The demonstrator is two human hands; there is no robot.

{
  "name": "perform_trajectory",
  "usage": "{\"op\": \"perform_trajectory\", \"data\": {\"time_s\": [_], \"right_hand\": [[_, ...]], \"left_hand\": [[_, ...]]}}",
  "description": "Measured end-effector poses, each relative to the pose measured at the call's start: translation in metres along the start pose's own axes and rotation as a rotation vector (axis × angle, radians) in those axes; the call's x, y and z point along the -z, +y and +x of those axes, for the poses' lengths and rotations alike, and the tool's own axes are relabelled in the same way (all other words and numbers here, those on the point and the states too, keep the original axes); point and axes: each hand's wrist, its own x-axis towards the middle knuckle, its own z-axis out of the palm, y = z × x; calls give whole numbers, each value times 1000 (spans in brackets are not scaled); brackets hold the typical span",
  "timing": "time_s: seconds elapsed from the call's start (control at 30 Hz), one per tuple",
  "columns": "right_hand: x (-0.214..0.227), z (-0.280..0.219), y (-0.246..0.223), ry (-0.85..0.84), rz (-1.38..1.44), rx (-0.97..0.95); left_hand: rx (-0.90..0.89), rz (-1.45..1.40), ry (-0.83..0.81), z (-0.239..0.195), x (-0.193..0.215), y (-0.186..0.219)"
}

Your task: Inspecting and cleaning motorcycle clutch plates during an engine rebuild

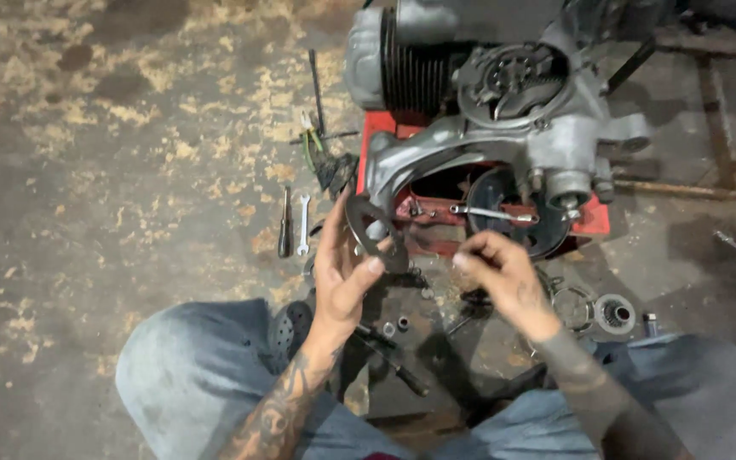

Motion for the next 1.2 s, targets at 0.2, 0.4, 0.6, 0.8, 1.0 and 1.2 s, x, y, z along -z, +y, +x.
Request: {"op": "perform_trajectory", "data": {"time_s": [0.2, 0.4, 0.6, 0.8, 1.0, 1.2], "right_hand": [[-19, -2, 9, -46, 3, -26], [-19, -30, -25, -189, 384, -113], [-12, -29, -13, -184, 388, -118], [-7, -21, -5, -129, 374, -94], [0, -15, 18, -114, 318, -69], [-4, -29, -9, -113, 277, -99]], "left_hand": [[-18, 50, -16, -2, 3, -10], [-91, 305, -104, -7, -3, -5], [-151, 324, -84, -6, -7, -18], [-257, 399, -51, 4, -9, -20], [-386, 496, -72, 7, -21, -15], [-420, 470, -76, 6, -29, -11]]}}
